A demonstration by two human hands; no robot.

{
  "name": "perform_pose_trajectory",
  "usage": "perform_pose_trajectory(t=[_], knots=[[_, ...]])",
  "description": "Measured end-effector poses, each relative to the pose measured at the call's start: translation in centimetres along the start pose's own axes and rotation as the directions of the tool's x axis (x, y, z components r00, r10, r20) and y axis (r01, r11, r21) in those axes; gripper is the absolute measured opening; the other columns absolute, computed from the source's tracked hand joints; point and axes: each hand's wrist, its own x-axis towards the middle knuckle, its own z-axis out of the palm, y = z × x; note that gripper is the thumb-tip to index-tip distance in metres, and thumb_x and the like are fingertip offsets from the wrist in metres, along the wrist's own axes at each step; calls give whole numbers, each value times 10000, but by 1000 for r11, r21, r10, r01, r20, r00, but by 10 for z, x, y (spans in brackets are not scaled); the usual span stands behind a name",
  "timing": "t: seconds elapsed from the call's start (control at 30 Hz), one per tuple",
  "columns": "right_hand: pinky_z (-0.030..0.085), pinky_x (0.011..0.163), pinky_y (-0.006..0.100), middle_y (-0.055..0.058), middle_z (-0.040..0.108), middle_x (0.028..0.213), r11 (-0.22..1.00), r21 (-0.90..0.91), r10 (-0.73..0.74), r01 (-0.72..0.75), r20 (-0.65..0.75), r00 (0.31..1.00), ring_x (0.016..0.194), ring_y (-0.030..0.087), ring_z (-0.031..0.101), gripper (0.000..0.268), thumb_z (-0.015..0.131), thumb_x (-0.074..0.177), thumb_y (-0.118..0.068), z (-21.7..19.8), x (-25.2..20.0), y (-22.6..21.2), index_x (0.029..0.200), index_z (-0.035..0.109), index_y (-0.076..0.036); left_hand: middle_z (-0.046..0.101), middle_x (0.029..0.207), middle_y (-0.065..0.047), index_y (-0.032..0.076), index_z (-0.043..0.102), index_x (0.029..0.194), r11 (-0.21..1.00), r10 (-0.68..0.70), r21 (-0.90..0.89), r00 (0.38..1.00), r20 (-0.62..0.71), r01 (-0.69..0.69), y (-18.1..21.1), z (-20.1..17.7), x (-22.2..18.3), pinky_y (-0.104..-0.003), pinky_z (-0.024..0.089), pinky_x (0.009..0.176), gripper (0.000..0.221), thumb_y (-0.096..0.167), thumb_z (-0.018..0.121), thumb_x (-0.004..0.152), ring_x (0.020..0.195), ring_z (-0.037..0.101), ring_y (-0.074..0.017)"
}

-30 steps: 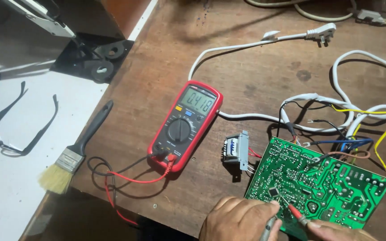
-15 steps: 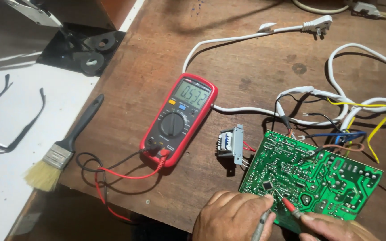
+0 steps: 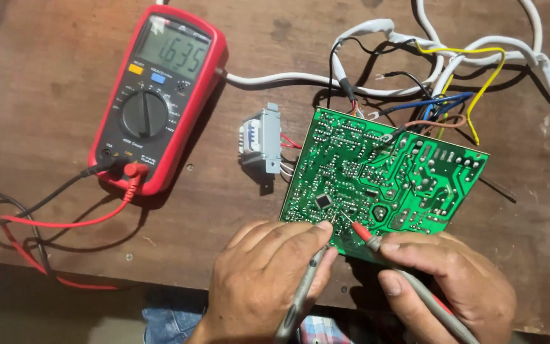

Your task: Testing electrical components on a circuit board using a digital multimeter probes to check for continuity or voltage.

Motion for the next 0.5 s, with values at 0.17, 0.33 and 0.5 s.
perform_pose_trajectory(t=[0.17, 0.33, 0.5], knots=[[709, 933, 318, 118, 901, 1120, 999, 26, -30, 31, -5, 1000, 991, 233, 931, 214, 807, 959, -206, 1, -3, 9, 1125, 809, -71, 874, 1123, -64, 53, 820, 1205, 1000, 7, -9, 1000, 7, -7, 2, -3, 4, -391, 651, 864, 177, 129, 921, 1081, 958, 843, -237], [702, 885, 312, 102, 903, 1105, 998, 49, -27, 27, -5, 1000, 948, 221, 931, 218, 807, 955, -209, -1, -2, 8, 1122, 803, -69, 870, 1120, -81, 47, 815, 1193, 999, 4, -37, 1000, 19, -3, 3, -4, 5, -411, 654, 884, 143, 121, 878, 1087, 961, 844, -263], [687, 858, 325, 121, 892, 1072, 997, 50, -52, 51, 21, 998, 901, 237, 899, 216, 803, 948, -216, -3, -1, 7, 1109, 788, -72, 873, 1130, -90, 43, 822, 1164, 997, -3, -78, 999, 44, 6, 4, -8, 7, -420, 647, 888, 107, 120, 817, 1090, 977, 844, -278]])
